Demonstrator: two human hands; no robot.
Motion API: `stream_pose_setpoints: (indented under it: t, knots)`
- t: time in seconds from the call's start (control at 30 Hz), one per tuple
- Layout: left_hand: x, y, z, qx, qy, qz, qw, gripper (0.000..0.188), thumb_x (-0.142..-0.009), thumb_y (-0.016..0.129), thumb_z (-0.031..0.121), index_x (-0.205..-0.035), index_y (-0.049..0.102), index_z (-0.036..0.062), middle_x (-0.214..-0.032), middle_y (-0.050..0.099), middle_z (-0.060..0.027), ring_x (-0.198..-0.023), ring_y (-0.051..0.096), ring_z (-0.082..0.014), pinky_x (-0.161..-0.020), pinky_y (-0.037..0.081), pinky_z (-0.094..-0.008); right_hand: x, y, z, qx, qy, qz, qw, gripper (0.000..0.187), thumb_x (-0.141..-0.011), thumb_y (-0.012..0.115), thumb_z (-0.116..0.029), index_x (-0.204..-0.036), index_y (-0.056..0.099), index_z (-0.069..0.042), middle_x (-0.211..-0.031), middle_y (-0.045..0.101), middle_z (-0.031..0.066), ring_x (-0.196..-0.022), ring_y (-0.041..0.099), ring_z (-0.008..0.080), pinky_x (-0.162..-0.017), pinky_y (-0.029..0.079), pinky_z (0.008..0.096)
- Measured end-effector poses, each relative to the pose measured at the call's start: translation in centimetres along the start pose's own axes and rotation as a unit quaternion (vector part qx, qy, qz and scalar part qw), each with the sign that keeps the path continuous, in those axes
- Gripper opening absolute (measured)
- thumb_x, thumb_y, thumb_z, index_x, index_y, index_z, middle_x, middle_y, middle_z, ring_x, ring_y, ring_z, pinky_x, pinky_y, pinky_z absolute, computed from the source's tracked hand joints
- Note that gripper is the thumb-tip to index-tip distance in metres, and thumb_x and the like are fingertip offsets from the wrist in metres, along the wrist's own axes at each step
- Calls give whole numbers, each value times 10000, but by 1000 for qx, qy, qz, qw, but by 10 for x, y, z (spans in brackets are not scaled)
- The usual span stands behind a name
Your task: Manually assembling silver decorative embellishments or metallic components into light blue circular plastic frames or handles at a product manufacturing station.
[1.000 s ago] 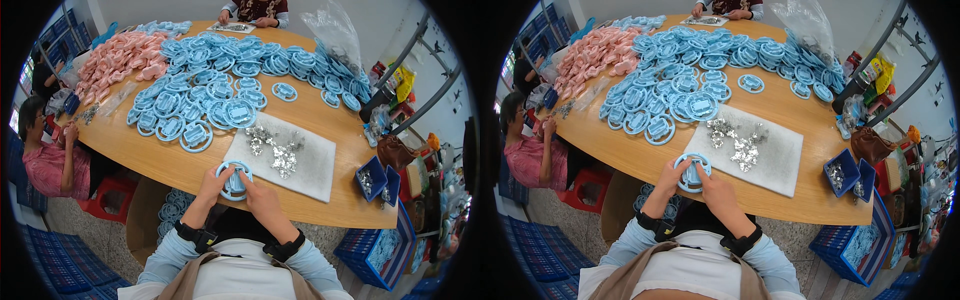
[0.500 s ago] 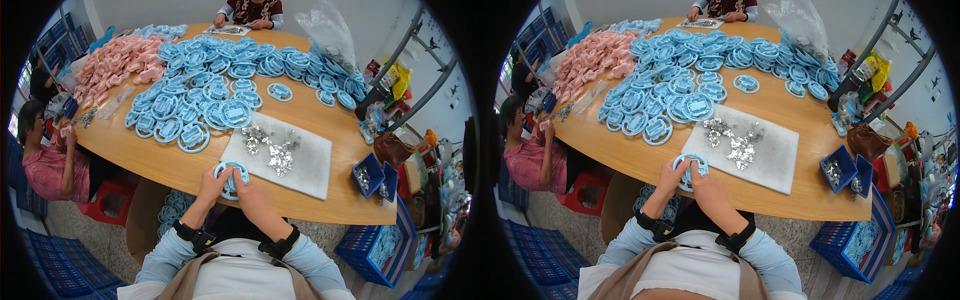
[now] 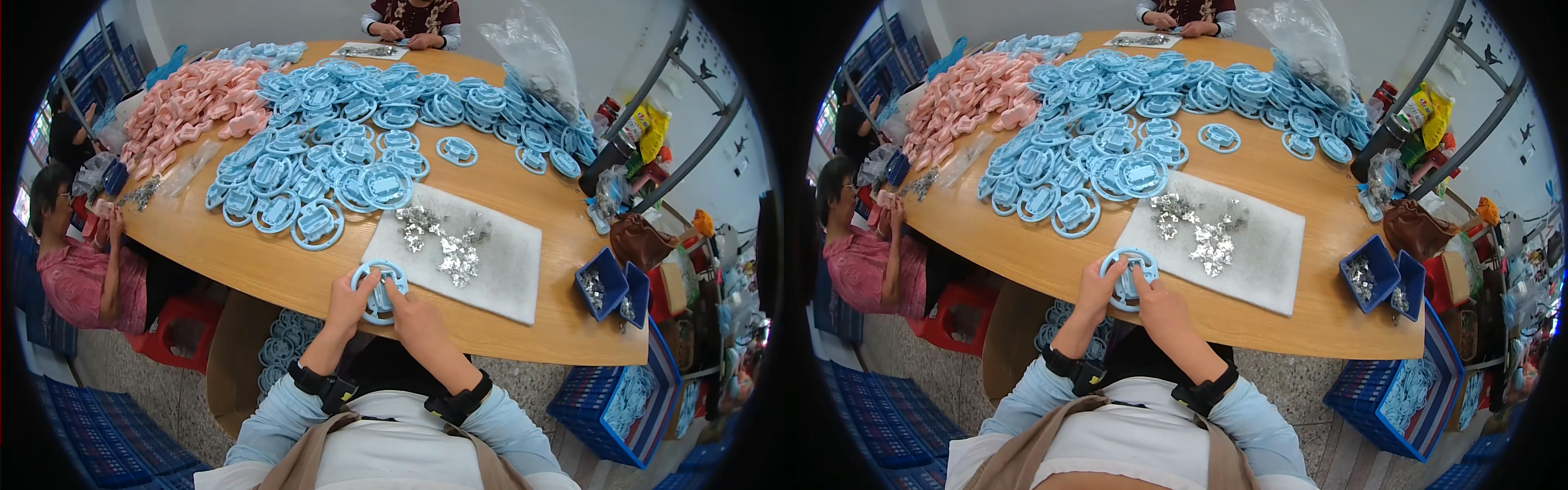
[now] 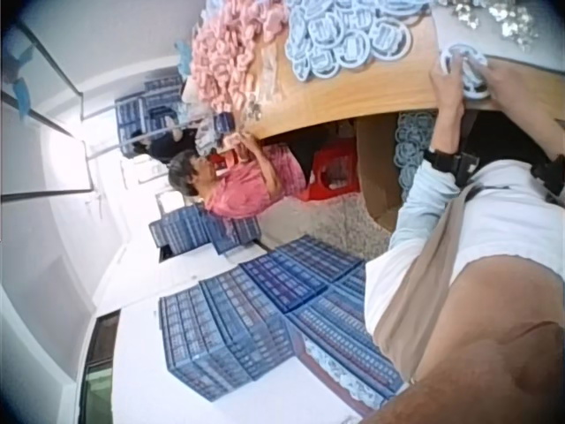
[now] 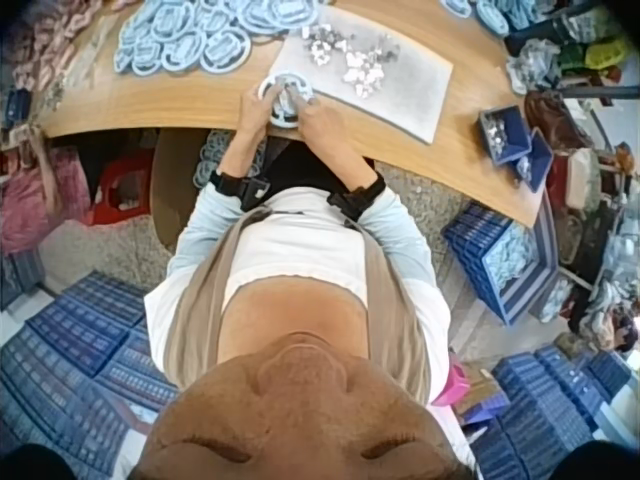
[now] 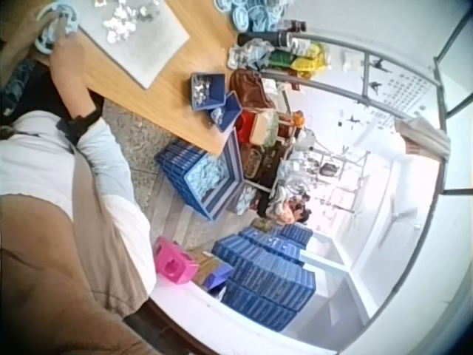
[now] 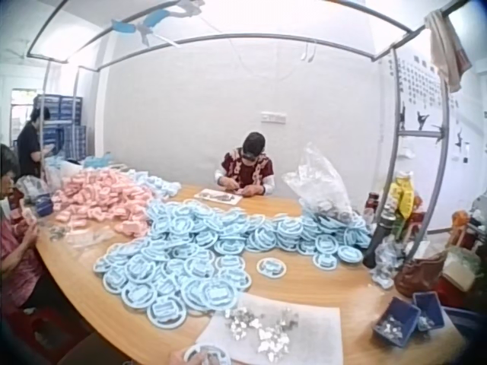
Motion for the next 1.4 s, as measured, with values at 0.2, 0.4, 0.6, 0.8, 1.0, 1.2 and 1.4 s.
stream_pose_setpoints:
  t: [0.2, 0.4, 0.6, 0.8, 1.0, 1.2, 1.4]
  knots:
    - [-2, 0, -2, 19, -9, 1, 1000, 201, -851, 629, 185, -934, 617, 2, -781, 607, -1, -668, 538, -38, -568, 435, -193, 6, -6, 8, -88, 0, 69, 994, 440, -798, 544, -54, -1230, 514, -132, -758, 574, 142, -627, 580, 331, -554, 458, 424]
    - [-2, -1, -1, 23, -5, -10, 1000, 184, -829, 646, 135, -938, 613, -8, -812, 625, -21, -696, 570, -54, -602, 462, -201, 5, -13, 12, -76, 2, 87, 993, 420, -791, 555, -32, -1199, 544, -131, -717, 556, 137, -614, 569, 321, -550, 450, 410]
    - [-1, 2, 3, 19, -3, -20, 1000, 183, -807, 652, 92, -947, 609, -18, -828, 633, -36, -719, 582, -64, -623, 471, -205, 4, -16, 7, 7, -1, 47, 999, 437, -764, 550, -56, -1200, 529, -90, -731, 565, 127, -607, 594, 311, -530, 473, 406]
    - [-3, -1, 1, -3, -5, -17, 1000, 187, -801, 656, 100, -943, 612, -13, -819, 629, -29, -708, 568, -56, -611, 461, -200, 1, -26, -4, 50, -4, -7, 999, 477, -756, 535, -62, -1229, 477, -30, -772, 587, 157, -632, 614, 318, -537, 489, 404]
    - [-3, -3, 0, -17, 0, -15, 1000, 182, -802, 657, 108, -934, 614, -10, -804, 623, -18, -694, 559, -52, -602, 451, -200, -3, -26, -7, 53, 20, -22, 998, 436, -763, 531, -46, -1198, 499, -51, -728, 589, 154, -656, 602, 327, -566, 472, 418]
    - [-1, -1, -1, 4, 10, -18, 1000, 185, -819, 644, 124, -944, 610, -8, -812, 619, -14, -704, 555, -48, -617, 451, -201, 2, -17, 9, -105, 9, 45, 993, 354, -806, 516, -38, -1159, 539, -42, -813, 606, 186, -712, 587, 355, -630, 458, 430]
    - [-1, -1, -1, 33, -9, -2, 999, 207, -841, 637, 161, -962, 604, -4, -813, 604, 0, -712, 541, -40, -625, 446, -195, 3, -23, 4, -130, 8, 36, 991, 375, -802, 523, -18, -1177, 531, -43, -830, 601, 201, -754, 585, 352, -650, 455, 429]
Point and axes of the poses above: each hand's wrist, its own x-axis away from the middle knuckle, its own y-axis out of the palm, z = x × y, the point moved 2 cm from there along -x, towards the middle knuckle
